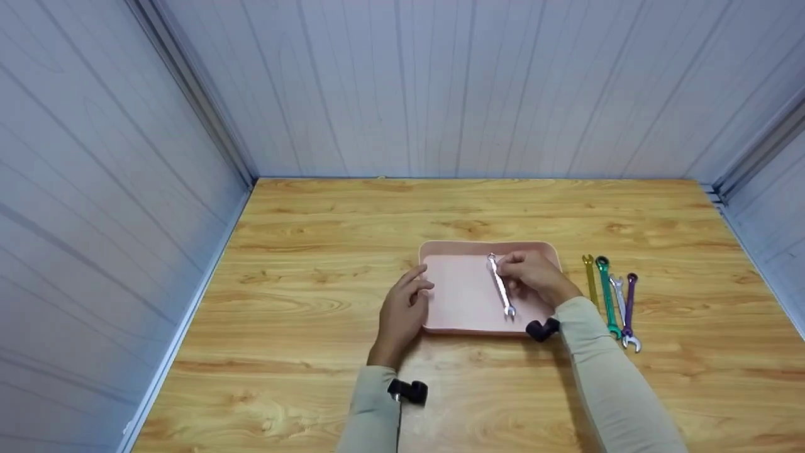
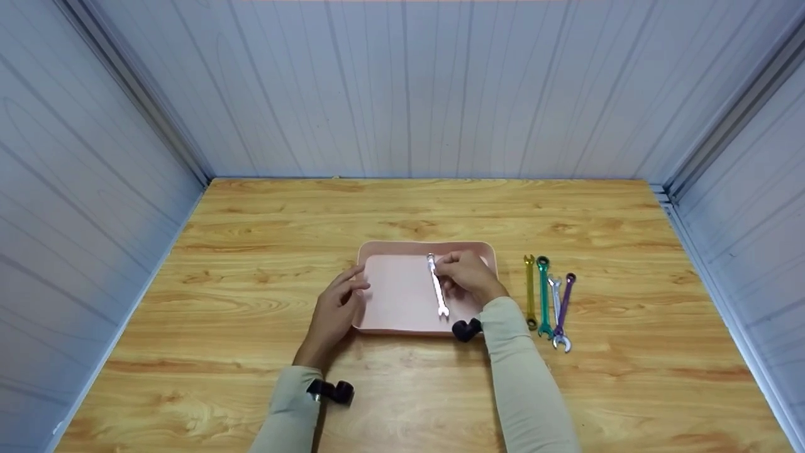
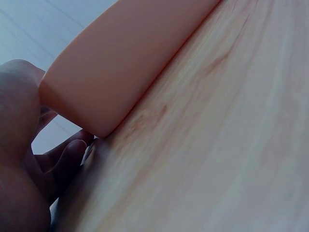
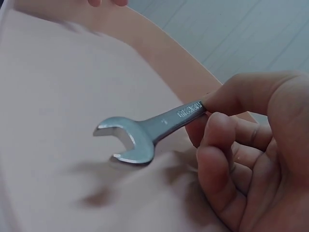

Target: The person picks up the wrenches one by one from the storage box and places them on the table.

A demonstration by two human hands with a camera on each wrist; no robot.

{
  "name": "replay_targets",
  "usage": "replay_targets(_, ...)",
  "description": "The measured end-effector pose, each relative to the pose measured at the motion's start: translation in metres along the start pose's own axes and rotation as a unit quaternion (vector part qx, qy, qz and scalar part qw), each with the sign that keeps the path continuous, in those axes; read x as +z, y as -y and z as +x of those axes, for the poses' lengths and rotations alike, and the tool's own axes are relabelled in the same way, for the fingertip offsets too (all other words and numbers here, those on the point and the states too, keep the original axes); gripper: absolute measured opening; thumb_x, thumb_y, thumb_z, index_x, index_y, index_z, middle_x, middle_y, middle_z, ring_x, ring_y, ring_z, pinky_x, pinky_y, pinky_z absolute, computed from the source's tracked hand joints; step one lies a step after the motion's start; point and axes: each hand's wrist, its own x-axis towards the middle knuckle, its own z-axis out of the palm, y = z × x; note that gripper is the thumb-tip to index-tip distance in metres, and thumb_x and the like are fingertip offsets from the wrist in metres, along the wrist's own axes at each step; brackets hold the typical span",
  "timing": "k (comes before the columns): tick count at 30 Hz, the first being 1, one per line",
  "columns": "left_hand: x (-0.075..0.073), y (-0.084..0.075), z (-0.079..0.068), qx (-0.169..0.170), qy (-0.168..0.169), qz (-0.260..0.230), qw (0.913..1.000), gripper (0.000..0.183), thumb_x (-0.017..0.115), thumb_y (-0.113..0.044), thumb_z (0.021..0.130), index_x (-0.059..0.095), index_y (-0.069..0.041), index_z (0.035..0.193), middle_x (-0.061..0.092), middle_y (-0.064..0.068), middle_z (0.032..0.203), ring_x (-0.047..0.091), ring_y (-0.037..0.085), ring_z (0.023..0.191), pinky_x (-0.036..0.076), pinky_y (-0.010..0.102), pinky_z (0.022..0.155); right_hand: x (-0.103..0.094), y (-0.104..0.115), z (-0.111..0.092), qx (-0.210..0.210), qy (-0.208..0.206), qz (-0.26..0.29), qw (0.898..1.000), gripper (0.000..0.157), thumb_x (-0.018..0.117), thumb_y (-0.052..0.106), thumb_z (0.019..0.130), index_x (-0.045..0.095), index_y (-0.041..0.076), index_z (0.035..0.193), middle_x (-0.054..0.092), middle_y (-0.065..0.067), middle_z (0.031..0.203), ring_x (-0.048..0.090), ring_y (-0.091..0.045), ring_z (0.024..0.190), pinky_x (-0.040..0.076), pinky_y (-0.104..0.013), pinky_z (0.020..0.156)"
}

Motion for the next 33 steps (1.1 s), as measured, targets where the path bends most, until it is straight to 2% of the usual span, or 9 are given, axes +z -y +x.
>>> replay_targets(6, 0.0000, -0.0015, 0.0010, -0.004, -0.001, -0.011, 0.9999, 0.022, 0.055, -0.007, 0.094, 0.076, -0.007, 0.101, 0.058, -0.009, 0.140, 0.051, 0.011, 0.130, 0.046, 0.038, 0.093, -0.0006, 0.0012, 0.0001, 0.006, -0.010, -0.002, 1.000, 0.011, 0.064, 0.004, 0.089, 0.065, -0.003, 0.098, 0.056, -0.002, 0.067, 0.050, -0.010, 0.052, 0.041, -0.024, 0.047)
replay_targets(13, -0.0002, -0.0026, 0.0005, -0.007, -0.004, -0.020, 0.9998, 0.021, 0.056, -0.007, 0.094, 0.076, -0.007, 0.101, 0.057, -0.012, 0.139, 0.053, 0.011, 0.128, 0.046, 0.038, 0.096, -0.0018, 0.0040, -0.0013, 0.008, -0.008, -0.001, 1.000, 0.016, 0.064, 0.004, 0.089, 0.064, -0.007, 0.101, 0.056, -0.003, 0.068, 0.050, -0.010, 0.053, 0.043, -0.024, 0.048)
replay_targets(21, 0.0001, 0.0005, -0.0012, -0.009, -0.009, -0.019, 0.9997, 0.020, 0.057, -0.007, 0.094, 0.076, -0.008, 0.100, 0.058, -0.012, 0.139, 0.055, 0.011, 0.124, 0.047, 0.036, 0.090, -0.0014, 0.0023, -0.0006, 0.009, 0.000, -0.001, 1.000, 0.019, 0.065, 0.006, 0.091, 0.064, -0.008, 0.105, 0.057, -0.002, 0.070, 0.051, -0.010, 0.055, 0.043, -0.025, 0.049)
replay_targets(28, 0.0004, -0.0009, 0.0013, -0.002, -0.003, -0.004, 1.0000, 0.022, 0.056, -0.009, 0.095, 0.077, -0.010, 0.102, 0.057, -0.016, 0.139, 0.057, 0.009, 0.119, 0.048, 0.035, 0.085, -0.0031, 0.0043, -0.0012, 0.017, -0.019, 0.011, 1.000, 0.013, 0.065, 0.006, 0.090, 0.065, -0.004, 0.099, 0.056, -0.003, 0.068, 0.051, -0.010, 0.053, 0.041, -0.023, 0.047)
replay_targets(33, -0.0001, -0.0005, 0.0002, -0.009, -0.006, -0.007, 0.9999, 0.021, 0.057, -0.009, 0.095, 0.077, -0.010, 0.102, 0.057, -0.017, 0.139, 0.055, 0.008, 0.123, 0.048, 0.035, 0.088, -0.0037, 0.0038, 0.0018, 0.028, -0.023, 0.018, 0.999, 0.013, 0.066, 0.007, 0.090, 0.066, -0.003, 0.098, 0.057, -0.003, 0.068, 0.052, -0.010, 0.054, 0.043, -0.023, 0.047)
